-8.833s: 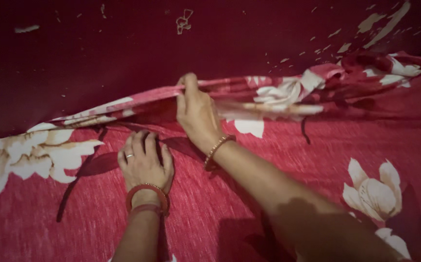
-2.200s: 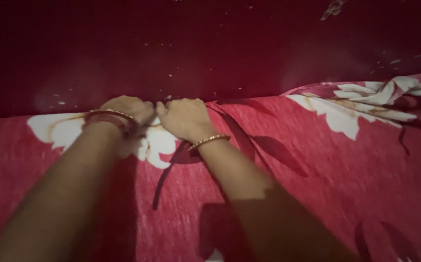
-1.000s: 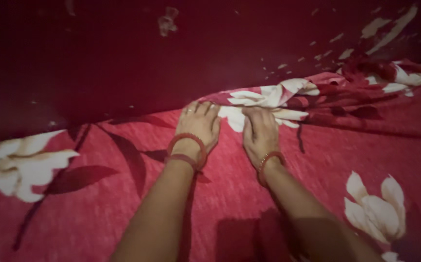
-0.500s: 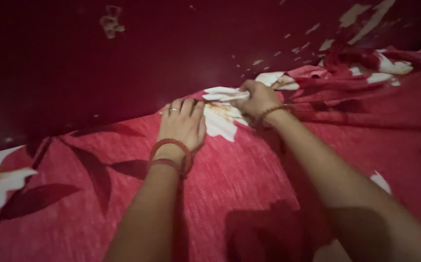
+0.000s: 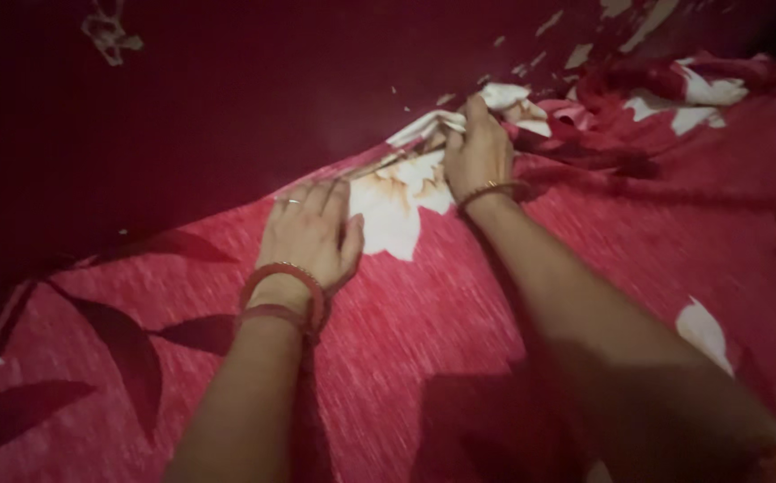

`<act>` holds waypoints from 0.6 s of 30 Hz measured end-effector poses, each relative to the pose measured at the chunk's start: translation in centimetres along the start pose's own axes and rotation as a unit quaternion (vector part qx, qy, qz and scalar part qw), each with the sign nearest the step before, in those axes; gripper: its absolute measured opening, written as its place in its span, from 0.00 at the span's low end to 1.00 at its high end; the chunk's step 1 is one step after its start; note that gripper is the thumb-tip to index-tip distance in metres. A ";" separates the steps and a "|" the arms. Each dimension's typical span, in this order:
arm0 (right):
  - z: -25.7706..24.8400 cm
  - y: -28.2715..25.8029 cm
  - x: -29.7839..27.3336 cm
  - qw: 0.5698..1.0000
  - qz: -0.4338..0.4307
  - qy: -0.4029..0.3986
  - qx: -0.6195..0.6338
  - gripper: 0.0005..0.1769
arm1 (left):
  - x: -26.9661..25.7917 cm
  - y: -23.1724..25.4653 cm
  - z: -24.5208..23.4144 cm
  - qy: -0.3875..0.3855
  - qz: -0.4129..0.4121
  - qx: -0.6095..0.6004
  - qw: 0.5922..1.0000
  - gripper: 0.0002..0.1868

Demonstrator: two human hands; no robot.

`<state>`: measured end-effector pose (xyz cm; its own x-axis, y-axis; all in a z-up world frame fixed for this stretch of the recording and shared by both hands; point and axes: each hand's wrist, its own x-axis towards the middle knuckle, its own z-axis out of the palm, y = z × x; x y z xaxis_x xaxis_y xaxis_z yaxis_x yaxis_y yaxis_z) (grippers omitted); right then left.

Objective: The person spreads a red floral bedsheet over a mattress, smooths the surface, and tucks the edges under the mattress along the sides and corners. The person adjusts the sheet repeatedly to remove wrinkles and secure the fit.

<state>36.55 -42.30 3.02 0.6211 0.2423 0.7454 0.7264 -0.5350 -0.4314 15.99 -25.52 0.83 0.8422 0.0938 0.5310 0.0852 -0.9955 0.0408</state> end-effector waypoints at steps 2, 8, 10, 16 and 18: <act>-0.1 0.1 -0.9 1.000 -0.001 -0.021 0.003 0.08 | 0.0 0.0 0.3 -0.050 -0.028 -0.011 0.998 0.31; -4.8 -2.6 -0.3 0.990 0.027 -0.136 0.019 0.28 | 2.6 2.1 -0.7 -0.180 -0.132 -0.024 0.975 0.31; -6.2 -4.4 -0.3 0.969 0.106 -0.224 -0.010 0.22 | 3.6 2.5 -1.2 -0.219 -0.171 -0.033 0.960 0.30; -6.7 -9.3 -3.6 0.944 -0.114 -0.305 0.053 0.15 | 6.0 2.4 -2.4 -0.269 -0.233 -0.076 0.931 0.31; -6.0 -9.2 -3.4 0.928 -0.156 -0.332 0.063 0.19 | 6.6 2.3 -2.2 -0.279 -0.241 -0.080 0.926 0.32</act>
<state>25.96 -43.08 7.53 0.3894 0.8367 0.3851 0.9037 -0.2663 -0.3352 20.62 -27.18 6.27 0.8747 0.4742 -0.1004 0.4806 -0.8214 0.3072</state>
